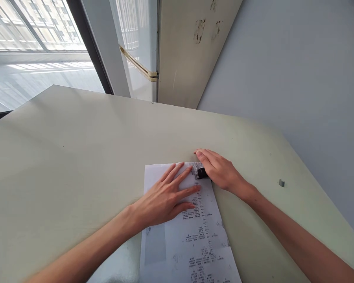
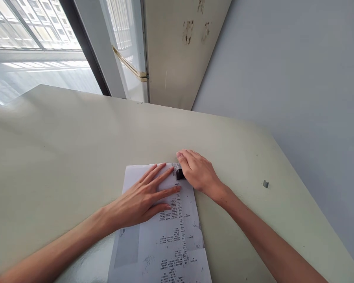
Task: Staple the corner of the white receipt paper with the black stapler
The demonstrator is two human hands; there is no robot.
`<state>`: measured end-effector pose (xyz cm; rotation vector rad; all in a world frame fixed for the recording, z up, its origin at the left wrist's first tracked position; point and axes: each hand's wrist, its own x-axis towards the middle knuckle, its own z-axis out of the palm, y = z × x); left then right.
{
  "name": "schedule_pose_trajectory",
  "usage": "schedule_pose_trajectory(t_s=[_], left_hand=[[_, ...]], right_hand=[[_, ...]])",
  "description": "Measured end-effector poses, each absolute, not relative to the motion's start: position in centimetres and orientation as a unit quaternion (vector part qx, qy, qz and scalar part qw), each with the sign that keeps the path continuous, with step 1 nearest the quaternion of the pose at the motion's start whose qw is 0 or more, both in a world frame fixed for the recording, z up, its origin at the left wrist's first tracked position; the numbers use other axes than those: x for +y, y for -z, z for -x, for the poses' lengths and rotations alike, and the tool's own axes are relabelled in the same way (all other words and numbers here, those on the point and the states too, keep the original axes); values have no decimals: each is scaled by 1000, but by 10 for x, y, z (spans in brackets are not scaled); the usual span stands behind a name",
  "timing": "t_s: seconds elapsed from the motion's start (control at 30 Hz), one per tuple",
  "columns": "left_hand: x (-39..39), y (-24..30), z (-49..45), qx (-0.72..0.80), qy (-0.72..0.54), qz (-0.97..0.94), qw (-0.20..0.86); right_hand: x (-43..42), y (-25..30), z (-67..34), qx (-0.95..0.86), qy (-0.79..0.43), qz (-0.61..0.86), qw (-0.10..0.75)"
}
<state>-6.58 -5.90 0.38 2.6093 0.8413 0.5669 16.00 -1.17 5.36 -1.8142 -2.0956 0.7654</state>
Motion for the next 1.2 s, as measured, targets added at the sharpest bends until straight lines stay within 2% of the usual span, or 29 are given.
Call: schedule_pose_trajectory(t_s=[1.2], left_hand=[[-59, -1, 66, 292, -199, -923, 152]], right_hand=[[-11, -56, -158, -721, -239, 642, 103]])
